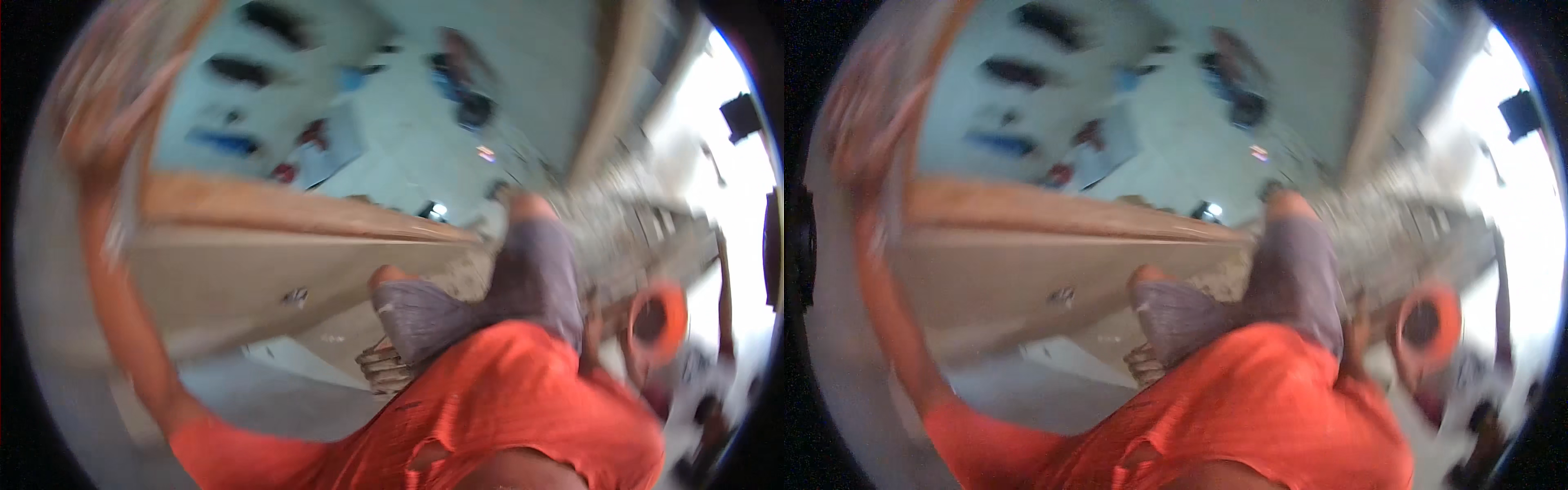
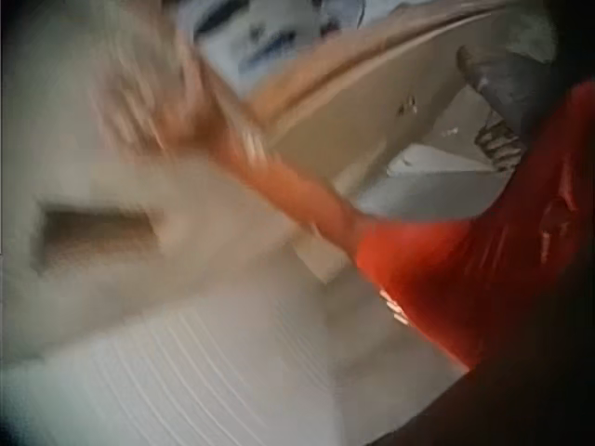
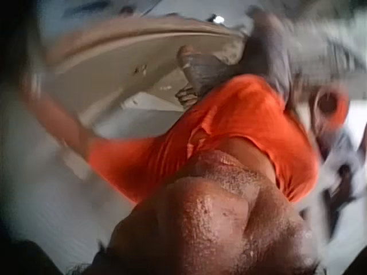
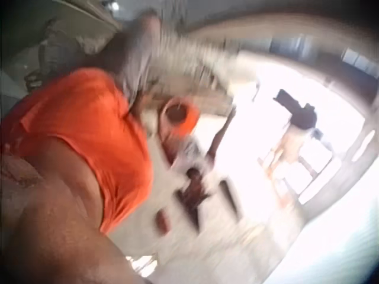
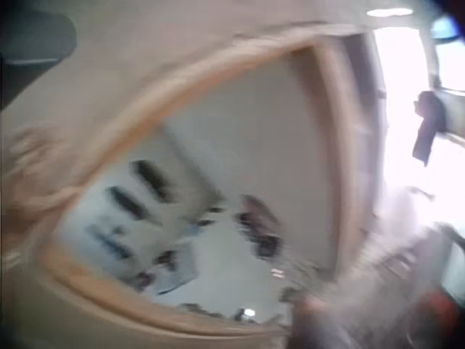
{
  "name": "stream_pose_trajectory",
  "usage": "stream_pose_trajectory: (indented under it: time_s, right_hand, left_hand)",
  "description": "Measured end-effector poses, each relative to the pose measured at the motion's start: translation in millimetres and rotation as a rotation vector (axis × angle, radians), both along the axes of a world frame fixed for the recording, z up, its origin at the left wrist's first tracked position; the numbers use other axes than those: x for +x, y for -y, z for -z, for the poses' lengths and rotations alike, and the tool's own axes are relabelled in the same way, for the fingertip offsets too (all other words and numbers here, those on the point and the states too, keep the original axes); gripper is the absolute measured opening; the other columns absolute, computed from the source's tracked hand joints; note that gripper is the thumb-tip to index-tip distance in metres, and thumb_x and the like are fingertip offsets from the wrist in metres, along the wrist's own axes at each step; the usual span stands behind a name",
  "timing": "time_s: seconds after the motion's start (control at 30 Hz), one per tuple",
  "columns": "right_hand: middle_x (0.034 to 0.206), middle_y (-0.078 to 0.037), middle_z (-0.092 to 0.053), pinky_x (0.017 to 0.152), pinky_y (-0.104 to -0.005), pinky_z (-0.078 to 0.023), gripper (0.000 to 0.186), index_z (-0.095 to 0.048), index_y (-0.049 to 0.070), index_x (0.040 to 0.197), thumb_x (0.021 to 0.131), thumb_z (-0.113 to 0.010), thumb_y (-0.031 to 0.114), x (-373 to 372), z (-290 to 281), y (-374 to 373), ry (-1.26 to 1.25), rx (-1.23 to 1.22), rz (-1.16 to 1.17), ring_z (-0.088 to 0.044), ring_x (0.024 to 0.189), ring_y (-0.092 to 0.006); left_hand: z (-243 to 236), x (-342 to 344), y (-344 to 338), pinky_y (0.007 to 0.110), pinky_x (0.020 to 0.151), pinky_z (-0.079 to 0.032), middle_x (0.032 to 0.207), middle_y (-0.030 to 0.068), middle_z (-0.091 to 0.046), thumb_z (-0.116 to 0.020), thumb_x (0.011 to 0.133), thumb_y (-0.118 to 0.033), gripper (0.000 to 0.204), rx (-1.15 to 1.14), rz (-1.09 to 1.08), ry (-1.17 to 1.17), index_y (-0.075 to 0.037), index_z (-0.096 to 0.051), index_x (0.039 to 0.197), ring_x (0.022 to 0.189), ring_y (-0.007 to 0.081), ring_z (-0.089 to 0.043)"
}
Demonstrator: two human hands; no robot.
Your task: The person hammers a wooden strip into a doorframe and then applies wet plaster to the upper wall using a trowel and a hawk while standing on a scaffold.
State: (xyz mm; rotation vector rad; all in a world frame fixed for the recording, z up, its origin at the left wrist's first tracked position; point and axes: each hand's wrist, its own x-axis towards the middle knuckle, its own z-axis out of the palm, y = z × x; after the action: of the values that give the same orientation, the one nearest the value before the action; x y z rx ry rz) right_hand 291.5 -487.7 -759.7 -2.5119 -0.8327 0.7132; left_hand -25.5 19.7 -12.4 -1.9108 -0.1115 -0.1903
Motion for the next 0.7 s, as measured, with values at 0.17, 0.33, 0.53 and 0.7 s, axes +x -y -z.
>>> stream_pose_trajectory:
  time_s: [0.17, 0.33, 0.53, 0.7]
  right_hand:
    - [0.113, -0.018, -0.062, 0.094, -0.0443, -0.047, 0.047, -0.057, 0.001, 0.133, 0.093, -0.069, 0.022, 40.3, 18.5, 7.7, -0.077, 0.055, 0.333, -0.06, 0.106, -0.0335]
    - [0.102, -0.015, -0.061, 0.087, -0.0408, -0.047, 0.042, -0.06, -0.001, 0.128, 0.099, -0.066, 0.029, 43.3, -46.8, -106.6, -0.118, 0.62, 0.213, -0.059, 0.096, -0.0274]
    - [0.074, -0.001, -0.058, 0.062, -0.0324, -0.044, 0.03, -0.069, -0.001, 0.105, 0.089, -0.081, 0.021, -30.0, -381.2, -340.9, -0.127, 1.127, -0.243, -0.05, 0.068, -0.0118]
    - [0.081, 0.001, -0.066, 0.067, -0.0278, -0.05, 0.028, -0.071, 0.002, 0.097, 0.086, -0.087, 0.023, -110.9, -593.4, -440.7, -0.375, 1.524, -0.29, -0.059, 0.074, -0.0096]
  left_hand:
    - [-13.5, 14.6, -1.0, 0.045, 0.126, -0.027, 0.156, -0.0029, -0.054, -0.082, 0.079, -0.05, 0.079, 0.049, -0.04, 0.028, -0.024, -0.058, 0.149, 0.15, 0.0181, -0.042]
    - [-13.7, -12.9, 0.6, 0.047, 0.127, -0.023, 0.16, -0.0032, -0.049, -0.083, 0.077, -0.049, 0.084, 0.03, 0.015, 0.013, -0.025, -0.055, 0.152, 0.153, 0.0169, -0.036]
    - [0.0, -2.5, 4.7, 0.051, 0.127, -0.022, 0.162, -0.0068, -0.046, -0.084, 0.072, -0.053, 0.092, -0.028, 0.077, 0.104, -0.028, -0.052, 0.154, 0.153, 0.0151, -0.034]
    - [-0.6, -4.8, 10.3, 0.043, 0.128, -0.025, 0.159, -0.0141, -0.048, -0.078, 0.085, -0.045, 0.068, 0.01, 0.057, 0.142, -0.034, -0.057, 0.148, 0.151, 0.0092, -0.038]
